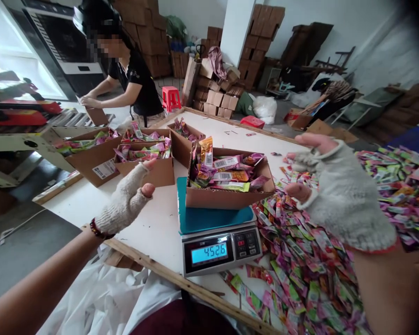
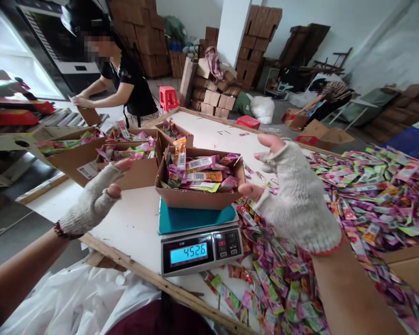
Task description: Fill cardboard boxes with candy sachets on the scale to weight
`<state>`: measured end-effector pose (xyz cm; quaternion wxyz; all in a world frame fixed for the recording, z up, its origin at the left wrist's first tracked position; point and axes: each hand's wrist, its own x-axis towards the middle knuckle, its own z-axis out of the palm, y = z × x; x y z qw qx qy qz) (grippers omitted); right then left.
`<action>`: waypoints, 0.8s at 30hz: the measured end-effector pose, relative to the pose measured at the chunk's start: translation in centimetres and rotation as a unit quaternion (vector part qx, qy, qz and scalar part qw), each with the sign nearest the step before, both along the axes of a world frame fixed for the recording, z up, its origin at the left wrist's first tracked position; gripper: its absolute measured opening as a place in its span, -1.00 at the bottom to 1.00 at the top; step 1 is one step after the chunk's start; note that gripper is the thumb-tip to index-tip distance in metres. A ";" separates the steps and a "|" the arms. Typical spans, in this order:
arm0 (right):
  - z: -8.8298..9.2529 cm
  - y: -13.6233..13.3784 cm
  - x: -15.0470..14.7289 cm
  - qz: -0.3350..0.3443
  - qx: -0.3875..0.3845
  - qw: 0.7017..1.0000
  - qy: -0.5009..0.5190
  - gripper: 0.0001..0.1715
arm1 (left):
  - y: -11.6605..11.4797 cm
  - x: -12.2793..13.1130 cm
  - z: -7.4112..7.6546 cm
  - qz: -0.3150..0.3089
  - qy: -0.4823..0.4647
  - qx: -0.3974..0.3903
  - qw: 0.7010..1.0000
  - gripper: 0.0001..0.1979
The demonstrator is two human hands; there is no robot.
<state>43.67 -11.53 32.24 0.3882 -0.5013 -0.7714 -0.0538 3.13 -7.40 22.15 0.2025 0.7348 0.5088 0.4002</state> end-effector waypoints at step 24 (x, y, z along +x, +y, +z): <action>4.4 1.5 3.7 -0.116 -0.073 0.990 -0.036 -0.79 | -2.4 -3.9 -14.1 0.113 0.013 -0.154 0.981 -0.28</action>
